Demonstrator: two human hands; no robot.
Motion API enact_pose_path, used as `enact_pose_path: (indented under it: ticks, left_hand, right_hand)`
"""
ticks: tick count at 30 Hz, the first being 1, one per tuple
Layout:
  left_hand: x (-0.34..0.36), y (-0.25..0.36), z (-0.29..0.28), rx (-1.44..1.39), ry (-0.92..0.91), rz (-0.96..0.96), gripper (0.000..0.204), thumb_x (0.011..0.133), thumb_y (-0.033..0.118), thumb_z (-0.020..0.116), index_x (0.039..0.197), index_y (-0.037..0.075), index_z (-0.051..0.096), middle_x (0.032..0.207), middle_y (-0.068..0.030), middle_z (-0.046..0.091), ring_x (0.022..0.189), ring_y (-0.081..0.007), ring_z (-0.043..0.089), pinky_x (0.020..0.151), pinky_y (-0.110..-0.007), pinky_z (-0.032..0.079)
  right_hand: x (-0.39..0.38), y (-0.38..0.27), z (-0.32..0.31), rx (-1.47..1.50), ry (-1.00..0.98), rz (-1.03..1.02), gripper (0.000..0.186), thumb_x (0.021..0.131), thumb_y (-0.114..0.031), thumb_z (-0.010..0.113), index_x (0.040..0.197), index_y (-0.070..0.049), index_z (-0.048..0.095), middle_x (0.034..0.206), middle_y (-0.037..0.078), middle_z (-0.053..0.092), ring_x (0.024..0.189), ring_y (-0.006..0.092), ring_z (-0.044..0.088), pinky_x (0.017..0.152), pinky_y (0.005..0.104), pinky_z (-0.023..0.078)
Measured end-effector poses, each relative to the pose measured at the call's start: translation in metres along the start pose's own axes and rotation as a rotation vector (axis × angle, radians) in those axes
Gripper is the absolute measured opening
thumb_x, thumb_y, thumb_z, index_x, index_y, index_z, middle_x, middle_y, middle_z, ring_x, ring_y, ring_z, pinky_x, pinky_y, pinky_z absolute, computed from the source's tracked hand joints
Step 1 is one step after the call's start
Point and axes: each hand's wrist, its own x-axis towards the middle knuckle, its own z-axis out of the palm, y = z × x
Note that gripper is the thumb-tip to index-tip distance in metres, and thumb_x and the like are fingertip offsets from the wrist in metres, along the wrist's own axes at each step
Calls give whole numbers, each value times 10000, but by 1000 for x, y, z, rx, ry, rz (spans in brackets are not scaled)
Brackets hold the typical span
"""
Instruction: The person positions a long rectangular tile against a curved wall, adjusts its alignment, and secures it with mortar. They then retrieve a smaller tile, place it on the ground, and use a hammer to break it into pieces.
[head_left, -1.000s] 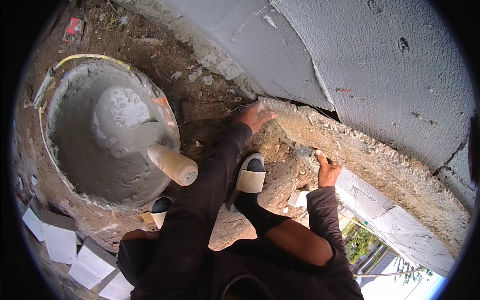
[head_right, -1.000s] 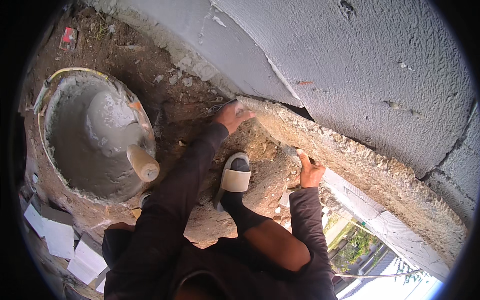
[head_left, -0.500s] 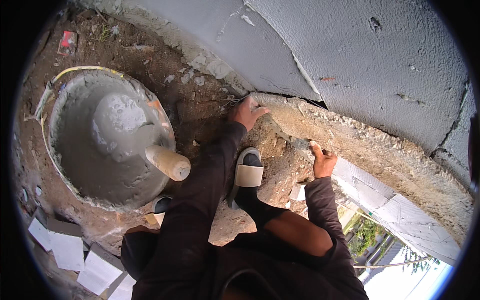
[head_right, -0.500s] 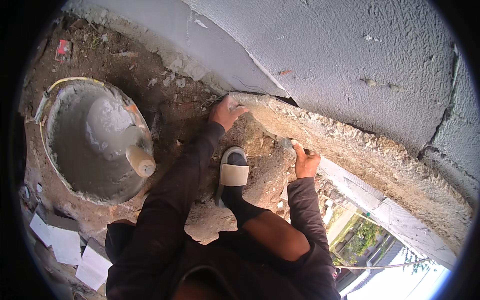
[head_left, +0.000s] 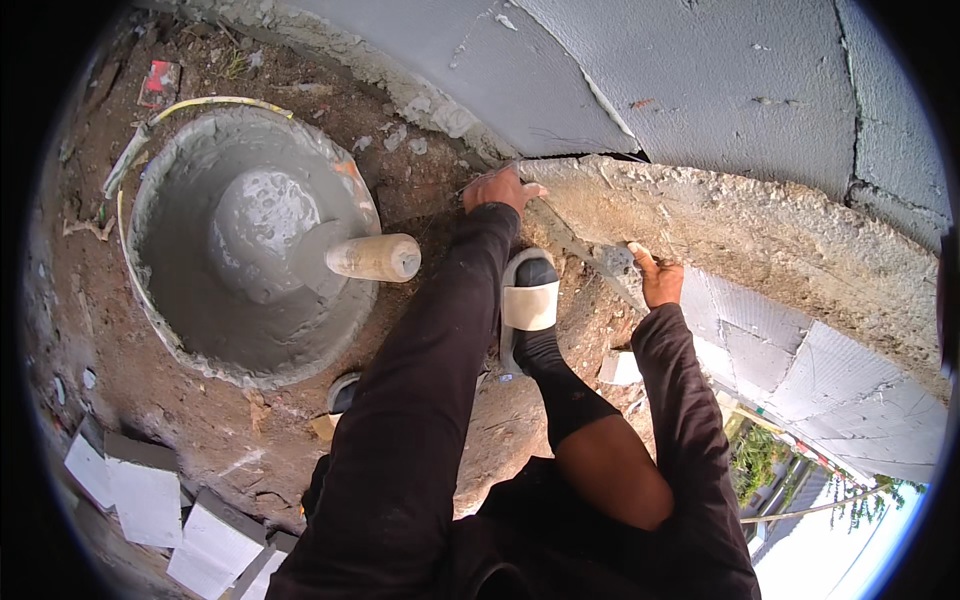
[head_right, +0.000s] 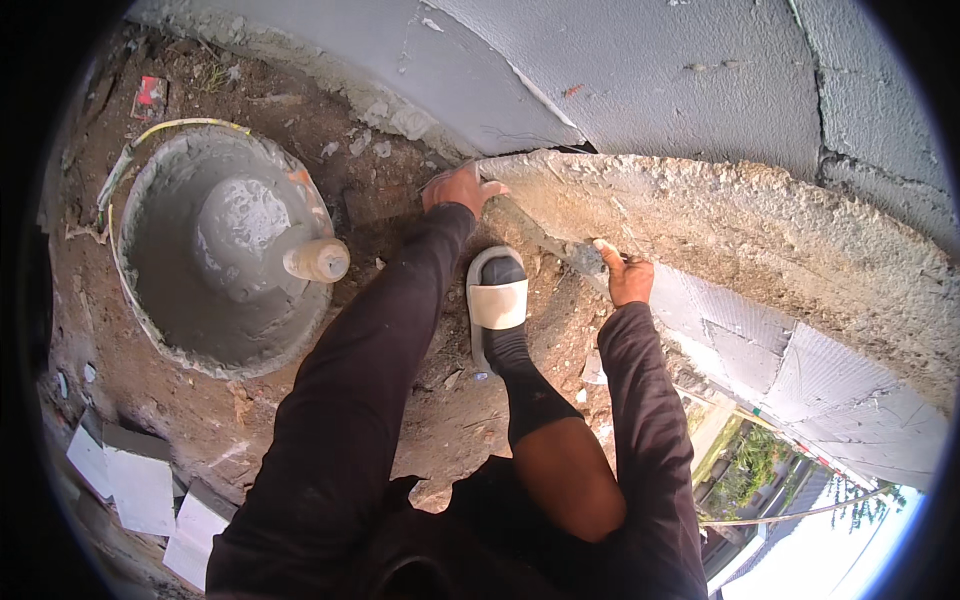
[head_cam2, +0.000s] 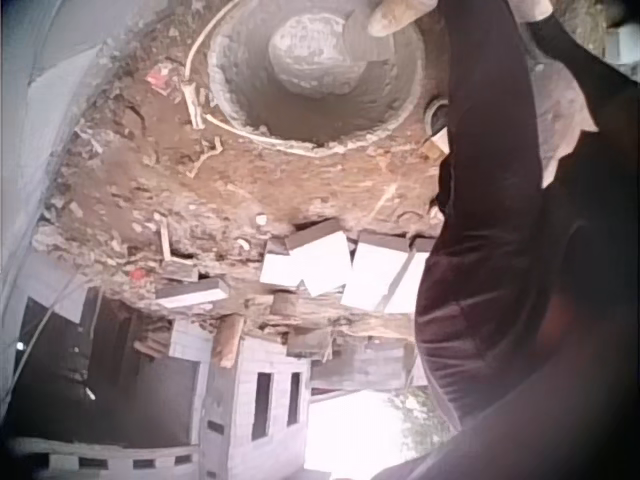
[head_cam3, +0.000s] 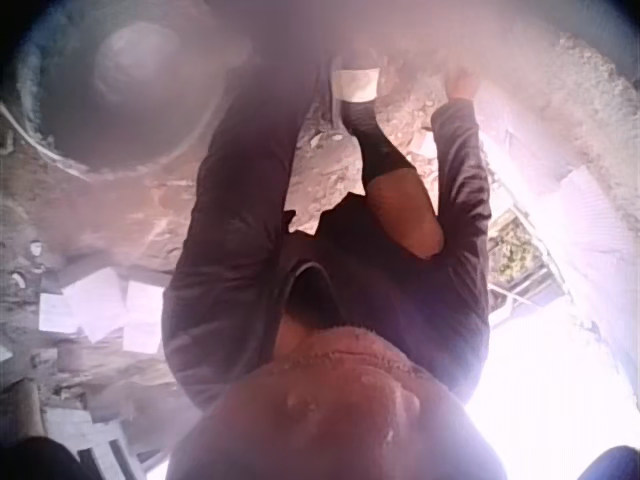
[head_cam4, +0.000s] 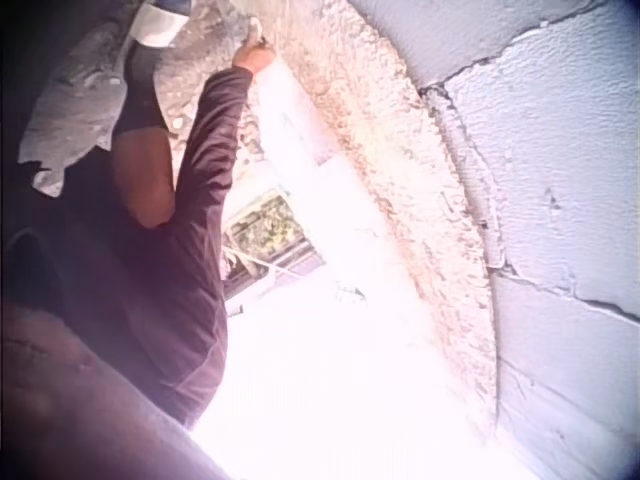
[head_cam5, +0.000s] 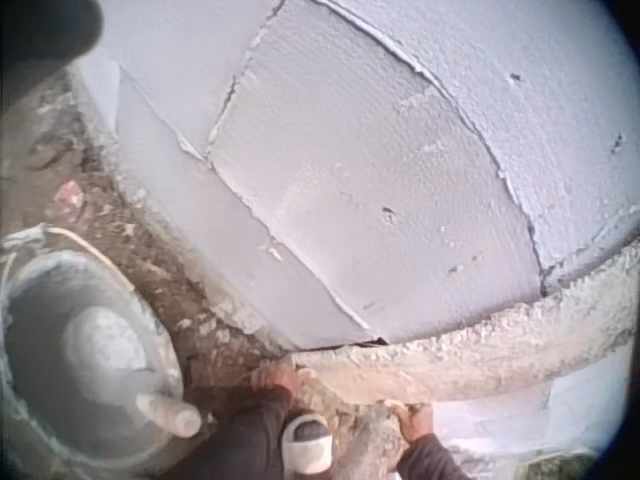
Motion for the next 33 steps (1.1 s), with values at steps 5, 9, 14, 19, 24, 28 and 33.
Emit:
enact_pose_path:
  ticks: [5,9,14,19,24,28,33]
  left_hand:
    - [17,20,2,3,-75,-58,580,714,527,635,1065,68,583,1023,-147,622,966,-283,590,827,-380,451]
    - [33,19,4,-13,-39,-41,553,725,511,634,1059,73,581,1017,-136,627,944,-288,597,822,-388,450]
    - [40,-4,-5,-54,-16,9,368,830,428,528,982,96,578,902,-163,634,880,-333,601,752,-440,462]
    - [-31,48,-54,-33,-102,-55,353,840,379,513,999,65,555,925,-153,625,864,-347,591,753,-455,444]
    - [-64,88,-110,30,561,310,309,802,307,575,1026,97,546,993,-88,564,984,-271,509,904,-409,339]
    - [-38,89,-111,222,387,193,294,849,313,514,1025,80,548,1055,-120,575,1024,-288,522,868,-428,379]
    - [2,84,-101,108,152,176,230,887,276,459,923,67,547,924,-167,607,867,-342,585,733,-459,451]
  right_hand:
    - [21,22,11,125,68,-5,455,677,-355,774,560,32,566,496,38,485,477,124,375,476,300,369]
    - [29,21,22,219,75,28,429,689,-329,771,589,45,585,524,13,484,514,104,386,499,279,371]
    - [33,-14,15,187,-32,73,380,696,-313,768,672,44,639,558,13,509,546,97,407,525,258,377]
    - [23,-37,-33,171,-78,144,398,694,-330,765,777,43,652,677,40,602,645,106,488,628,276,421]
    - [15,-45,-58,250,-35,85,414,679,-344,767,770,36,630,706,83,615,646,156,523,648,309,442]
    - [-4,-49,-54,139,29,263,395,733,-358,715,764,24,621,657,102,593,619,158,511,624,312,434]
    - [-24,-23,-21,170,71,244,412,793,-382,631,807,30,618,674,130,597,629,194,526,637,325,431]
